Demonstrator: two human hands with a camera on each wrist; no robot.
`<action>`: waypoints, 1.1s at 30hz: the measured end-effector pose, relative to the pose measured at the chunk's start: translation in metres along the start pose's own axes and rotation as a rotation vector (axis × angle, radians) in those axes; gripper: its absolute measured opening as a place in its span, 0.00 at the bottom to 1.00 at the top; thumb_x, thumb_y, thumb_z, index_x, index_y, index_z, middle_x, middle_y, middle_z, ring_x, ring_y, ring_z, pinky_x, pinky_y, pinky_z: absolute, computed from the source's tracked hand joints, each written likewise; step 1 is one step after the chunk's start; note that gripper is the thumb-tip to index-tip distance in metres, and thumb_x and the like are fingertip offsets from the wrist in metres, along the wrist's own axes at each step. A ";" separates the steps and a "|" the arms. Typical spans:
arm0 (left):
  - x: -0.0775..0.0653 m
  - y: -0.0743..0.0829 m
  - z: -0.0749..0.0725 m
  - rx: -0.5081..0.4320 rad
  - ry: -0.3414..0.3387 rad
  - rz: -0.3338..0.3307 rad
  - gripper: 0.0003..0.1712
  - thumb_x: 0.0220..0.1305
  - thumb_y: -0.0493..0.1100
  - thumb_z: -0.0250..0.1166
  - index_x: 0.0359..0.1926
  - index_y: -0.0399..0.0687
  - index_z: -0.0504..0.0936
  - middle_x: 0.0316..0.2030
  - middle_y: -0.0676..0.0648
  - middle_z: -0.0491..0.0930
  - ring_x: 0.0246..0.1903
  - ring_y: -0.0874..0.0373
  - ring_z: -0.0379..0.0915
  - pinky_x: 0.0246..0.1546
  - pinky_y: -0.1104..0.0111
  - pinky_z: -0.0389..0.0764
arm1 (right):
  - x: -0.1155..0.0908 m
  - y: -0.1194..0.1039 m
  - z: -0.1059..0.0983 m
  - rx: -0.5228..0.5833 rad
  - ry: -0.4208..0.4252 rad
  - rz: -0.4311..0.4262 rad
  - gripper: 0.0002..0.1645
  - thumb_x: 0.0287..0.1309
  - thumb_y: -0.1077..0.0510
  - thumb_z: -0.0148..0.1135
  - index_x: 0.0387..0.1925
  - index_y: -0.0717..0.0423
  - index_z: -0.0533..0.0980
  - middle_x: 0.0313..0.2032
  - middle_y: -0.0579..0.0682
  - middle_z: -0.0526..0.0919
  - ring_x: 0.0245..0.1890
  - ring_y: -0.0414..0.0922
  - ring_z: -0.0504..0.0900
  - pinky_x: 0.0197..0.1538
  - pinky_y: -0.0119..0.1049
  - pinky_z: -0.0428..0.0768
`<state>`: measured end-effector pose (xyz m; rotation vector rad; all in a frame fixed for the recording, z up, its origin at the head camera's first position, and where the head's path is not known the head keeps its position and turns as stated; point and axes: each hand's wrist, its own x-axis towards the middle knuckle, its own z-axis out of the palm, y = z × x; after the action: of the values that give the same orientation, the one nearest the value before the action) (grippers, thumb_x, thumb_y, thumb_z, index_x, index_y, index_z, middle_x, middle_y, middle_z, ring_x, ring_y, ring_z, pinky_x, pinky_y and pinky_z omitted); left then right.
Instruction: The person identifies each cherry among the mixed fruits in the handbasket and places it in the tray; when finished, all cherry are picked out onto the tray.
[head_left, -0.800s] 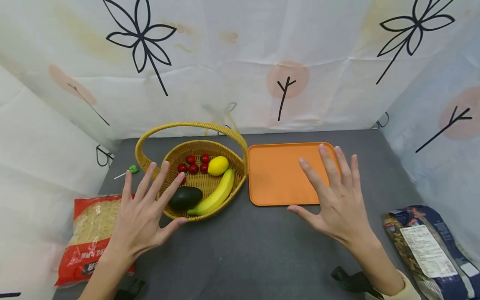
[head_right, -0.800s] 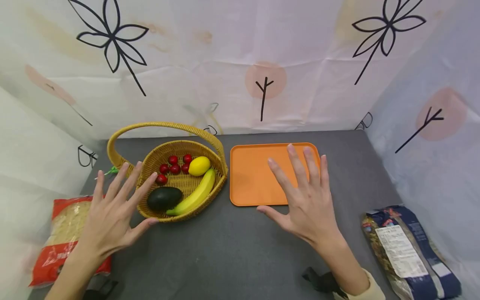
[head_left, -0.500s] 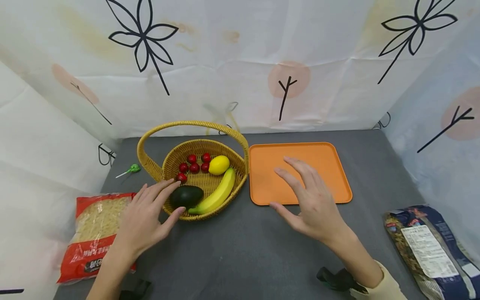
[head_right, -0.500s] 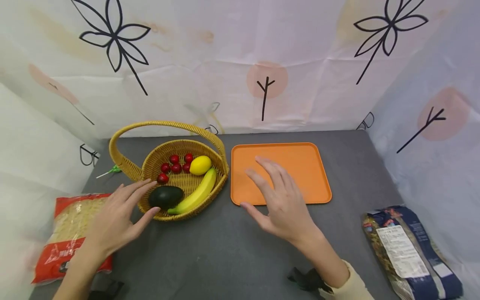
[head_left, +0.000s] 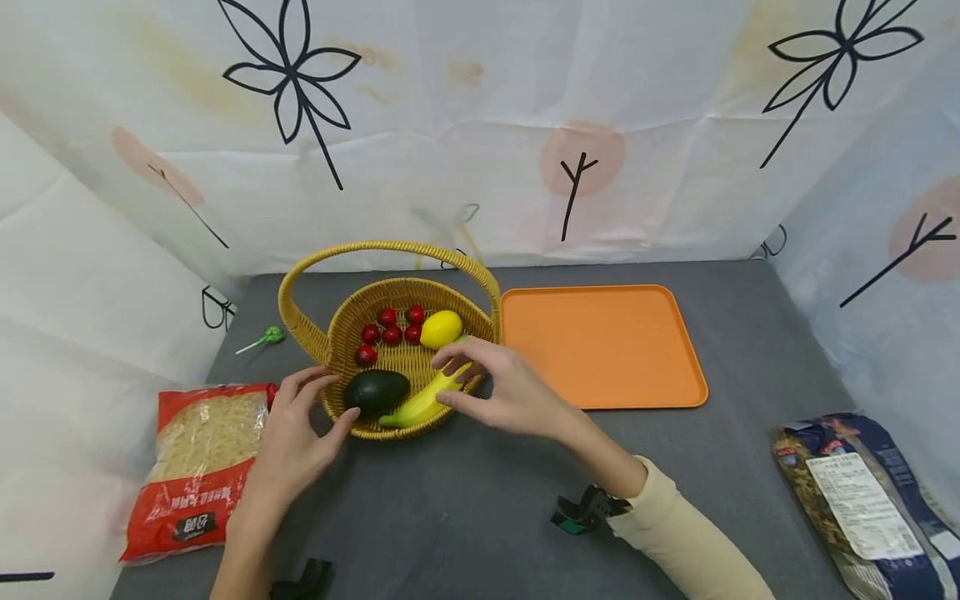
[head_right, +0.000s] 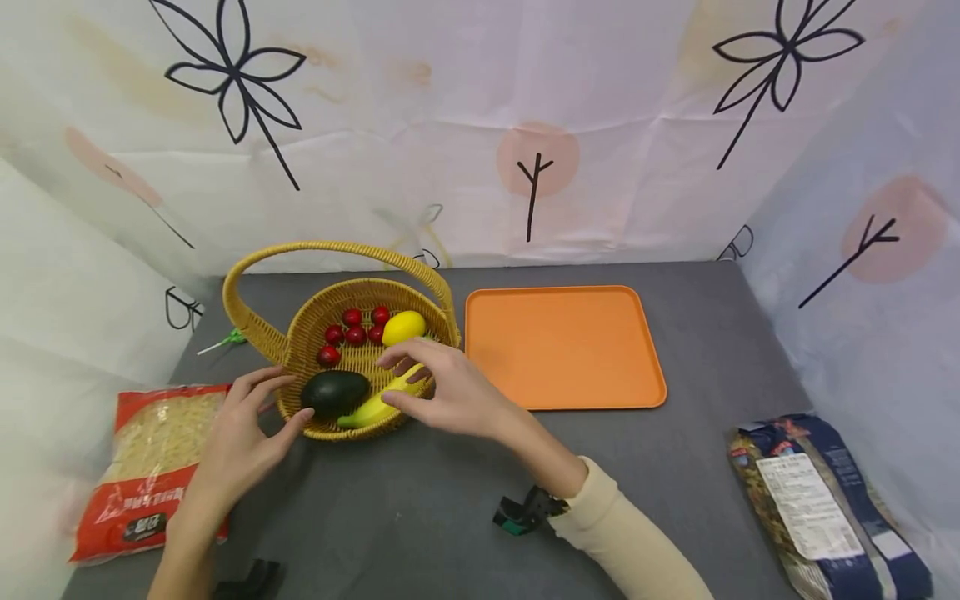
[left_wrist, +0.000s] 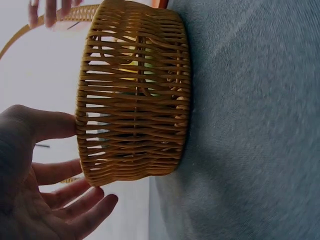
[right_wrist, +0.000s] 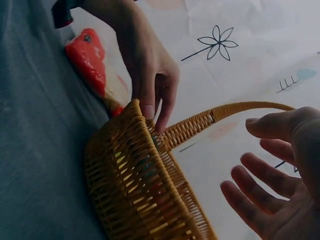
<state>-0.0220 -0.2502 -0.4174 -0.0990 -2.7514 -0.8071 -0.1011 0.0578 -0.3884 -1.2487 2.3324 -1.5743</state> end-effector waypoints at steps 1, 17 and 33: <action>-0.001 -0.001 0.001 -0.010 -0.006 -0.029 0.29 0.63 0.41 0.80 0.62 0.34 0.84 0.67 0.32 0.74 0.57 0.37 0.78 0.51 0.45 0.85 | 0.008 0.002 0.003 0.038 -0.029 0.028 0.23 0.67 0.60 0.75 0.61 0.58 0.80 0.55 0.53 0.87 0.52 0.49 0.89 0.57 0.48 0.92; -0.005 -0.007 0.001 -0.181 -0.072 -0.210 0.34 0.69 0.46 0.77 0.68 0.34 0.78 0.72 0.34 0.67 0.63 0.36 0.77 0.43 0.92 0.75 | 0.121 0.040 0.055 0.134 -0.312 0.239 0.25 0.75 0.56 0.68 0.66 0.64 0.77 0.60 0.63 0.85 0.57 0.54 0.86 0.60 0.29 0.86; -0.006 -0.006 0.005 -0.211 -0.060 -0.244 0.34 0.70 0.45 0.76 0.70 0.35 0.78 0.74 0.35 0.66 0.63 0.36 0.78 0.43 0.92 0.75 | 0.148 0.064 0.078 0.018 -0.360 0.370 0.19 0.73 0.60 0.70 0.61 0.59 0.83 0.58 0.57 0.89 0.58 0.51 0.87 0.53 0.29 0.87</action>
<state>-0.0186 -0.2525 -0.4266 0.1774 -2.7596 -1.1759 -0.2017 -0.0866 -0.4219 -0.9305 2.1541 -1.1440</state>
